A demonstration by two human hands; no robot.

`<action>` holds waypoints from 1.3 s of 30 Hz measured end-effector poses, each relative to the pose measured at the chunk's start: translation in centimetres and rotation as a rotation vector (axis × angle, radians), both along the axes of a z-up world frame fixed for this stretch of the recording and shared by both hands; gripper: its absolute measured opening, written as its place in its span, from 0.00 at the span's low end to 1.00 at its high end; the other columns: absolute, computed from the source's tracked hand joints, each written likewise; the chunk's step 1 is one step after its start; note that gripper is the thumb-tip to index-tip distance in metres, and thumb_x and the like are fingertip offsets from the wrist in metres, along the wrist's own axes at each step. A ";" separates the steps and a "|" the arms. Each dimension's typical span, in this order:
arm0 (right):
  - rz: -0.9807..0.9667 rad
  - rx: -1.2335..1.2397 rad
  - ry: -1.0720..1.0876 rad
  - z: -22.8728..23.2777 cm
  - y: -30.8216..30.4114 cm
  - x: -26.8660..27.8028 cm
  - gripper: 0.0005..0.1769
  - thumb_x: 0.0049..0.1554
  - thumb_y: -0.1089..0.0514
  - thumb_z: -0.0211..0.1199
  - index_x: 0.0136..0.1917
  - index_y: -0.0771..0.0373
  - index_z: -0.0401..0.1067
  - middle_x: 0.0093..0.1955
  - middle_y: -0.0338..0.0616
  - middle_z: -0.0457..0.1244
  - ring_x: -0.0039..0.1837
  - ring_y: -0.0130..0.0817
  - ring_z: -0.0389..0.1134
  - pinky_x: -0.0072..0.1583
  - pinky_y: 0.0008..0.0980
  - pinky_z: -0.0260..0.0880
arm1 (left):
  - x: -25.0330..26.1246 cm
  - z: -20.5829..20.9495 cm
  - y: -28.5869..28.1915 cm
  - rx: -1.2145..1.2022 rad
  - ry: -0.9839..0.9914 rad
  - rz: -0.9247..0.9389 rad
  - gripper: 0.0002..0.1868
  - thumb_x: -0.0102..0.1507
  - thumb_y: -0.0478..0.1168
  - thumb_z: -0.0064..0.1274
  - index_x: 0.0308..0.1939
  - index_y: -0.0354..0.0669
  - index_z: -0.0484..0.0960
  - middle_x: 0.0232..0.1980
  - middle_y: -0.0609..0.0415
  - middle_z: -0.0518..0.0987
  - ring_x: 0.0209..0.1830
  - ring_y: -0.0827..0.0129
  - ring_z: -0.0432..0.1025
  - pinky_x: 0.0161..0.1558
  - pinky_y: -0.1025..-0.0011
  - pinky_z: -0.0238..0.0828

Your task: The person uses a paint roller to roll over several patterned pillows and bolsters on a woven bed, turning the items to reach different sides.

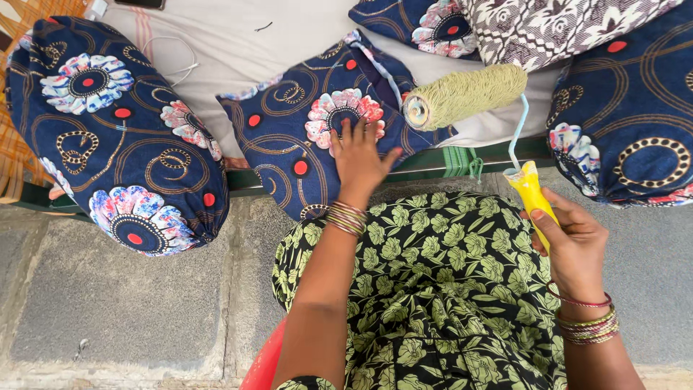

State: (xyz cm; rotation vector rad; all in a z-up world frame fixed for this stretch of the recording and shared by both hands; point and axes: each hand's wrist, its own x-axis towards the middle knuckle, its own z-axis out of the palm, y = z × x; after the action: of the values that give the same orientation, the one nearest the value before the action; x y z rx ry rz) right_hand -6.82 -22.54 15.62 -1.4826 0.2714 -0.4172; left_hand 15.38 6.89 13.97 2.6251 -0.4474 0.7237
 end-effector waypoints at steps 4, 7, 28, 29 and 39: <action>0.012 0.015 0.020 0.2 0.5 1.1 0.21 0.63 0.66 0.63 0.69 0.70 0.71 0.49 0.51 0.70 0.34 0.20 0.62 0.35 0.20 0.60 | -2.5 -0.2 -0.9 0.058 0.049 -0.001 0.37 0.55 0.64 0.61 0.62 0.47 0.78 0.68 0.43 0.71 0.73 0.44 0.56 0.72 0.34 0.34; 0.012 0.022 0.054 0.3 1.0 1.7 0.22 0.62 0.66 0.63 0.69 0.71 0.70 0.48 0.52 0.70 0.33 0.20 0.62 0.34 0.20 0.59 | -2.9 -0.6 -1.3 0.086 0.021 -0.002 0.22 0.60 0.54 0.60 0.54 0.50 0.81 0.64 0.53 0.77 0.72 0.50 0.63 0.74 0.34 0.36; 0.084 -0.040 0.248 -0.6 4.9 0.2 0.23 0.60 0.64 0.63 0.68 0.67 0.70 0.46 0.50 0.71 0.29 0.21 0.60 0.30 0.20 0.56 | -10.3 -1.2 -1.3 -0.120 -0.126 -0.414 0.07 0.64 0.45 0.59 0.41 0.49 0.85 0.55 0.61 0.83 0.64 0.64 0.70 0.77 0.47 0.46; 0.084 -0.057 0.272 -0.7 5.1 0.5 0.23 0.60 0.64 0.63 0.68 0.66 0.71 0.45 0.49 0.71 0.29 0.21 0.59 0.30 0.20 0.55 | -10.5 -1.3 -1.5 -0.119 -0.128 -0.420 0.07 0.65 0.44 0.59 0.43 0.48 0.85 0.60 0.59 0.81 0.66 0.62 0.69 0.76 0.50 0.50; 0.153 -0.171 0.264 -0.5 6.9 7.1 0.22 0.60 0.62 0.65 0.67 0.65 0.71 0.42 0.44 0.70 0.28 0.18 0.59 0.29 0.19 0.54 | -11.0 -1.5 -2.1 -0.079 -0.082 -0.344 0.10 0.61 0.38 0.58 0.46 0.46 0.85 0.63 0.59 0.78 0.65 0.60 0.67 0.72 0.53 0.57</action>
State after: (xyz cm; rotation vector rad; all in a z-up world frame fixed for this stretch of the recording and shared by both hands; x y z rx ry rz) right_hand 0.24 -15.64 15.14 -1.7151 0.3348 -0.1229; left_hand 4.42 4.82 12.47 2.3654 -0.8498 0.7179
